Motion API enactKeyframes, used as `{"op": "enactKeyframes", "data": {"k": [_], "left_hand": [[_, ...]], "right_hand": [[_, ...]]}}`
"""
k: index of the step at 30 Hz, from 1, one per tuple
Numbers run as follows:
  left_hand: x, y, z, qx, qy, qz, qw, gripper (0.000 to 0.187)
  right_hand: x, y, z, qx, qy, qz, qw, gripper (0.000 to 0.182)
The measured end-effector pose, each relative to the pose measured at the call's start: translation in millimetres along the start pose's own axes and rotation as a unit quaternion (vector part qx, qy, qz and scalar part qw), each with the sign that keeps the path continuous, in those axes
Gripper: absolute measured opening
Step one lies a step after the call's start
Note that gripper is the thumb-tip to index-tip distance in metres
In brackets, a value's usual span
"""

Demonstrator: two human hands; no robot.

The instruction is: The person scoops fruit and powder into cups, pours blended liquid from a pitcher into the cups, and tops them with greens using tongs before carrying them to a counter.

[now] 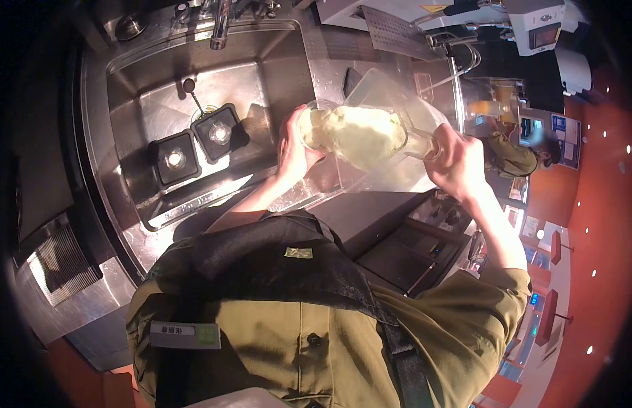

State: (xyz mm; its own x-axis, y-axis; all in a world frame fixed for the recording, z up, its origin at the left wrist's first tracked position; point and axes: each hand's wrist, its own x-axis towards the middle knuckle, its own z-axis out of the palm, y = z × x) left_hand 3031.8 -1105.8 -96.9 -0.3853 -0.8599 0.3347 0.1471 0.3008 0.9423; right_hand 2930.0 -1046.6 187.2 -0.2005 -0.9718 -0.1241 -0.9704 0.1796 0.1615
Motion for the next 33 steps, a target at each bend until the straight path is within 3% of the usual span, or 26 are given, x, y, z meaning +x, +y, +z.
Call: {"op": "enactKeyframes", "data": {"k": [11, 16, 21, 24, 25, 27, 30, 33], "left_hand": [[0.9, 3.1, 4.4, -0.031, 0.012, -0.003, 0.999, 0.097], [4.5, 8.2, 2.6, -0.070, 0.018, -0.061, 0.996, 0.091], [14.5, 13.0, -9.2, -0.023, -0.004, -0.039, 0.999, 0.087], [25.2, 25.1, -18.3, 0.000, -0.005, -0.005, 1.000, 0.084], [29.9, 31.0, -21.3, 0.007, -0.003, 0.007, 1.000, 0.083], [36.9, 45.0, -28.0, -0.003, -0.032, -0.014, 0.999, 0.082], [44.4, 55.7, -26.3, -0.065, -0.075, -0.048, 0.994, 0.086], [50.1, 69.5, -17.5, -0.133, -0.106, -0.047, 0.984, 0.091]], "right_hand": [[6.4, -2.2, -4.5, -0.014, -0.013, 0.018, 1.000, 0.012], [-2.8, 14.3, -4.7, 0.057, -0.010, 0.074, 0.996, 0.019], [-32.1, 38.7, 17.1, 0.100, 0.066, 0.156, 0.980, 0.031], [-52.7, 38.1, 32.3, 0.200, 0.116, 0.226, 0.946, 0.031], [-60.1, 40.5, 43.3, 0.204, 0.181, 0.182, 0.945, 0.030], [-75.5, 39.9, 55.3, 0.289, 0.202, 0.231, 0.907, 0.027], [-101.5, 42.7, 76.6, 0.435, 0.262, 0.290, 0.811, 0.026], [-117.0, 44.1, 97.6, 0.533, 0.352, 0.257, 0.726, 0.026]]}}
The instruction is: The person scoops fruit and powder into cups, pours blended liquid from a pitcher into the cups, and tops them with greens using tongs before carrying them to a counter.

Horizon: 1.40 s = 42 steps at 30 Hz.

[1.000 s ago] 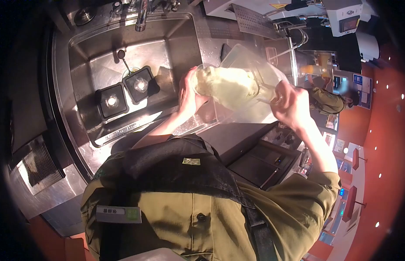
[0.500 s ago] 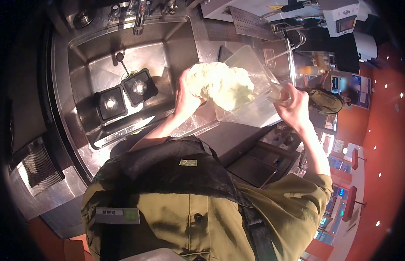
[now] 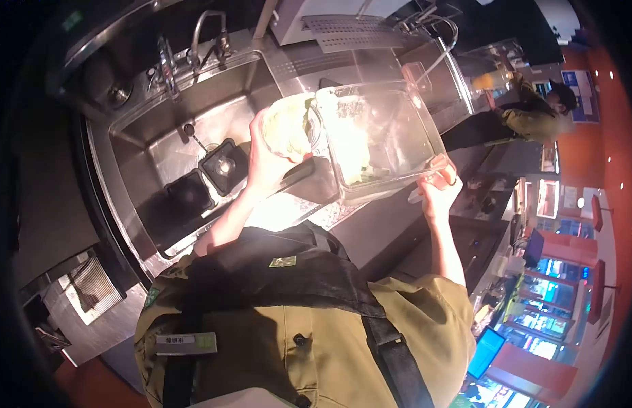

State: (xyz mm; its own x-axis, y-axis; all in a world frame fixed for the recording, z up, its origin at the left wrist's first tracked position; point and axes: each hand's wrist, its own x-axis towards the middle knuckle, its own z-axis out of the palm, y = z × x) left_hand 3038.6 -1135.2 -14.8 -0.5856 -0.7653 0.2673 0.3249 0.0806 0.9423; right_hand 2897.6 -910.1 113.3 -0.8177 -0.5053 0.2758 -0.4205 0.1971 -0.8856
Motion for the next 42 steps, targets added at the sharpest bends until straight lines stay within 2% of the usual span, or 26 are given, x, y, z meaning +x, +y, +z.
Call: {"op": "enactKeyframes", "data": {"k": [3, 5, 6, 7, 9, 10, 11, 15, 18, 20, 21, 24, 26, 31, 33, 39, 42], "left_hand": [[6.7, -7.8, 11.1, -0.055, -0.047, 0.024, 0.997, 0.095], [9.1, -11.9, 20.2, -0.092, -0.070, 0.012, 0.993, 0.097], [11.2, -10.9, 24.4, -0.110, -0.084, 0.003, 0.990, 0.098], [15.9, -7.3, 29.9, -0.130, -0.111, -0.017, 0.985, 0.099], [18.9, 5.7, 24.6, -0.180, -0.140, -0.070, 0.971, 0.100], [23.4, 9.5, 19.5, -0.156, -0.166, -0.071, 0.971, 0.101], [29.8, 14.0, 9.8, -0.132, -0.190, -0.068, 0.970, 0.102], [59.0, 49.6, -30.8, 0.000, -0.310, -0.042, 0.950, 0.107], [72.6, 79.3, -45.5, 0.021, -0.396, -0.101, 0.912, 0.107], [75.6, 86.2, -52.2, 0.039, -0.425, -0.135, 0.894, 0.107], [75.6, 87.7, -56.0, 0.038, -0.436, -0.146, 0.887, 0.107], [79.4, 89.5, -76.7, 0.048, -0.464, -0.138, 0.874, 0.106], [81.6, 93.4, -88.4, 0.064, -0.479, -0.133, 0.865, 0.105], [72.8, 88.5, -111.7, 0.036, -0.474, -0.188, 0.860, 0.099], [68.2, 87.0, -116.3, 0.041, -0.444, -0.192, 0.874, 0.099], [59.9, 72.4, -120.9, 0.079, -0.384, -0.144, 0.909, 0.095], [55.7, 61.4, -118.2, 0.052, -0.325, -0.129, 0.935, 0.095]], "right_hand": [[-15.6, 7.7, 1.1, 0.049, 0.088, 0.008, 0.995, 0.023], [-23.3, 15.0, -3.1, 0.091, 0.092, -0.037, 0.991, 0.020], [-27.1, 16.8, -3.4, 0.111, 0.095, -0.058, 0.988, 0.018], [-33.7, 17.7, -7.5, 0.118, 0.125, -0.038, 0.984, 0.013], [-39.8, 28.0, -16.8, 0.091, 0.113, -0.015, 0.989, 0.013], [-43.2, 35.2, -23.1, 0.078, 0.107, -0.003, 0.991, 0.013], [-47.3, 57.9, -32.8, 0.007, 0.101, -0.044, 0.994, 0.015], [-46.9, 55.7, -9.7, -0.118, 0.098, -0.004, 0.988, 0.024], [-40.7, 60.3, 8.0, -0.224, 0.097, -0.061, 0.968, 0.027], [-34.5, 60.3, 24.1, -0.179, 0.064, -0.003, 0.982, 0.032], [-26.7, 41.0, 35.5, -0.119, 0.059, 0.005, 0.991, 0.028], [-16.6, 51.4, 51.3, -0.086, 0.014, -0.013, 0.996, 0.027], [-10.3, 49.9, 55.9, -0.088, -0.004, -0.055, 0.995, 0.026], [5.3, 33.2, 59.7, -0.084, -0.046, -0.131, 0.987, 0.022], [10.1, 27.6, 58.8, -0.094, -0.070, -0.172, 0.978, 0.018], [16.1, 6.6, 58.9, -0.122, -0.087, -0.191, 0.970, 0.014], [11.8, 3.7, 54.2, -0.144, -0.084, -0.177, 0.970, 0.015]]}}
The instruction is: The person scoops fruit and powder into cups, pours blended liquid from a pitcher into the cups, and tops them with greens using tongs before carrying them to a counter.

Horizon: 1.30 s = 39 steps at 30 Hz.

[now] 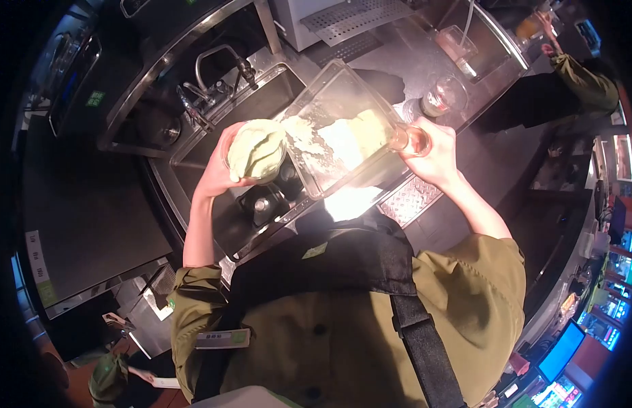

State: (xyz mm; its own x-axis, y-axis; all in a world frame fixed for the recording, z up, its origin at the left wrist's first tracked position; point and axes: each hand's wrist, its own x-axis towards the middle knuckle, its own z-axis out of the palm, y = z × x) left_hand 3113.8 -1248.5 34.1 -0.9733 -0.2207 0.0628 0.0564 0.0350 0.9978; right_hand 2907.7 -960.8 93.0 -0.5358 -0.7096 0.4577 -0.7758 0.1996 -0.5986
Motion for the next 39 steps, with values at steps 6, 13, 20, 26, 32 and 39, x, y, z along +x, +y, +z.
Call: {"op": "enactKeyframes", "data": {"k": [6, 13, 20, 26, 32, 39], "left_hand": [[22.0, -43.3, 35.0, 0.004, 0.208, 0.143, 0.968, 0.097], [97.5, -85.5, 110.0, -0.057, 0.270, 0.165, 0.947, 0.093], [157.2, -118.7, 163.9, 0.036, 0.322, 0.151, 0.934, 0.092], [182.0, -120.9, 165.6, 0.133, 0.328, 0.073, 0.933, 0.105], [102.0, -142.8, 249.2, 0.106, 0.082, 0.115, 0.984, 0.091], [260.2, -117.7, 325.7, 0.096, 0.131, 0.112, 0.980, 0.109]], "right_hand": [[-40.2, 18.3, -10.0, -0.053, 0.099, 0.038, 0.993, 0.016], [-121.6, 13.9, -37.7, 0.144, 0.251, 0.223, 0.931, 0.027], [-178.5, 2.3, -56.9, 0.107, 0.424, 0.291, 0.851, 0.028], [-196.2, -2.5, -86.5, 0.033, 0.358, 0.287, 0.888, 0.028], [-206.5, 11.1, -97.7, 0.072, 0.426, 0.364, 0.825, 0.023], [-207.5, 39.1, -116.7, -0.025, 0.411, 0.362, 0.836, 0.024]]}}
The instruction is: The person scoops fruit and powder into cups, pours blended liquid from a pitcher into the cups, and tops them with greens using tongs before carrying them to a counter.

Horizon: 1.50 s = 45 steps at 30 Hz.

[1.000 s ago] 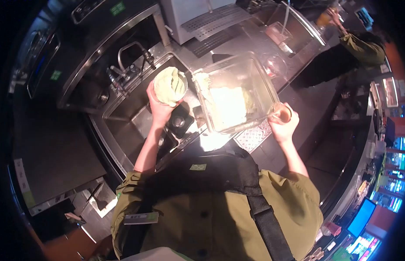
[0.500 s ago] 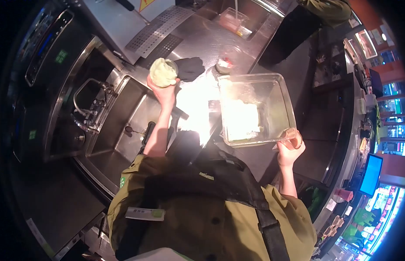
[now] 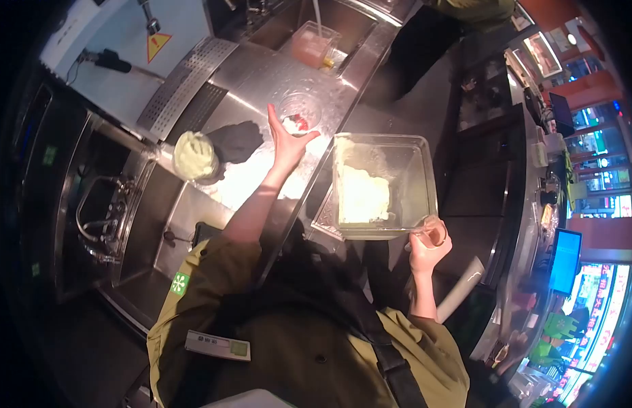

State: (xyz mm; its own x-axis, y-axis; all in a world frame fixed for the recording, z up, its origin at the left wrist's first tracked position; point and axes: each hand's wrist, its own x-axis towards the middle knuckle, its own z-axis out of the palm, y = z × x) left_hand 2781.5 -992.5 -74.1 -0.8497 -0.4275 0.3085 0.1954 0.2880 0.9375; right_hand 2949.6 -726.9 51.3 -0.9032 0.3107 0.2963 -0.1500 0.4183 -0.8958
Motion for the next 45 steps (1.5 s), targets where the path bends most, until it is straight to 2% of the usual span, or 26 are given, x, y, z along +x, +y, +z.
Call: {"op": "enactKeyframes", "data": {"k": [1, 2, 3, 4, 5, 7, 9, 10, 11, 13, 16, 19, 26, 28, 31, 32, 33, 35, 41, 45], "left_hand": [[9.3, -9.4, 7.2, -0.008, -0.001, 0.002, 1.000, 0.110], [14.9, -14.4, 11.5, -0.078, -0.023, -0.022, 0.996, 0.102], [11.8, -7.0, 11.9, -0.069, -0.036, -0.031, 0.996, 0.100], [5.0, -0.4, 8.3, -0.058, -0.048, -0.042, 0.996, 0.097], [1.9, 10.7, -1.3, -0.046, -0.055, -0.049, 0.996, 0.095], [-27.0, 25.8, -30.1, 0.000, -0.063, 0.014, 0.998, 0.092], [-61.1, 24.6, -56.3, 0.071, -0.040, 0.076, 0.994, 0.094], [-76.3, 29.4, -71.7, 0.064, 0.026, 0.183, 0.981, 0.089], [-89.4, 37.5, -86.5, 0.109, 0.058, 0.205, 0.971, 0.084], [-112.4, 39.6, -117.1, 0.159, 0.032, 0.181, 0.970, 0.082], [-137.9, 45.0, -147.1, 0.208, 0.013, 0.141, 0.968, 0.087], [-154.8, 37.9, -166.1, 0.227, 0.047, 0.121, 0.965, 0.086], [-172.1, 25.6, -207.7, 0.206, 0.135, 0.084, 0.965, 0.084], [-178.5, 23.3, -217.7, 0.208, 0.123, 0.068, 0.968, 0.085], [-182.4, 16.2, -226.2, 0.186, 0.154, 0.063, 0.968, 0.086], [-182.5, 14.9, -227.1, 0.179, 0.160, 0.057, 0.969, 0.088], [-182.7, 12.8, -228.4, 0.178, 0.171, 0.058, 0.968, 0.088], [-183.9, 5.2, -228.5, 0.175, 0.188, 0.062, 0.964, 0.088], [-182.3, -1.5, -216.4, 0.197, 0.212, 0.030, 0.957, 0.086], [-184.0, 0.5, -214.8, 0.164, 0.210, 0.027, 0.964, 0.086]], "right_hand": [[6.1, -2.0, 0.2, -0.012, 0.002, -0.030, 0.999, 0.024], [13.6, -4.5, 1.3, -0.025, 0.002, -0.058, 0.998, 0.023], [19.7, -8.7, 0.8, -0.040, 0.001, -0.083, 0.996, 0.023], [29.7, -17.0, 1.9, -0.072, -0.031, -0.088, 0.993, 0.026], [43.8, -24.8, 4.0, -0.103, -0.081, -0.136, 0.982, 0.025], [59.1, -36.2, 10.3, -0.174, -0.109, -0.198, 0.958, 0.021], [69.7, -73.1, 32.9, -0.233, -0.155, -0.298, 0.913, 0.014], [74.7, -85.3, 40.2, -0.245, -0.212, -0.319, 0.891, 0.014], [77.6, -96.7, 49.8, -0.253, -0.269, -0.341, 0.864, 0.014], [75.3, -117.2, 71.8, -0.284, -0.365, -0.369, 0.807, 0.012], [58.0, -147.9, 108.9, -0.332, -0.457, -0.428, 0.706, 0.015], [32.2, -179.1, 149.3, -0.343, -0.512, -0.465, 0.635, 0.015], [-14.8, -220.7, 204.2, -0.374, -0.530, -0.509, 0.566, 0.017], [-30.0, -228.2, 212.5, -0.393, -0.529, -0.511, 0.551, 0.018], [-40.3, -237.6, 225.8, -0.398, -0.525, -0.538, 0.526, 0.019], [-45.5, -237.5, 227.7, -0.396, -0.531, -0.534, 0.525, 0.019], [-50.4, -242.0, 228.2, -0.417, -0.544, -0.529, 0.500, 0.017], [-53.6, -242.0, 236.4, -0.425, -0.500, -0.567, 0.498, 0.017], [-67.5, -246.6, 238.6, -0.470, -0.498, -0.576, 0.445, 0.018], [-68.3, -247.3, 239.0, -0.484, -0.490, -0.576, 0.441, 0.017]]}}
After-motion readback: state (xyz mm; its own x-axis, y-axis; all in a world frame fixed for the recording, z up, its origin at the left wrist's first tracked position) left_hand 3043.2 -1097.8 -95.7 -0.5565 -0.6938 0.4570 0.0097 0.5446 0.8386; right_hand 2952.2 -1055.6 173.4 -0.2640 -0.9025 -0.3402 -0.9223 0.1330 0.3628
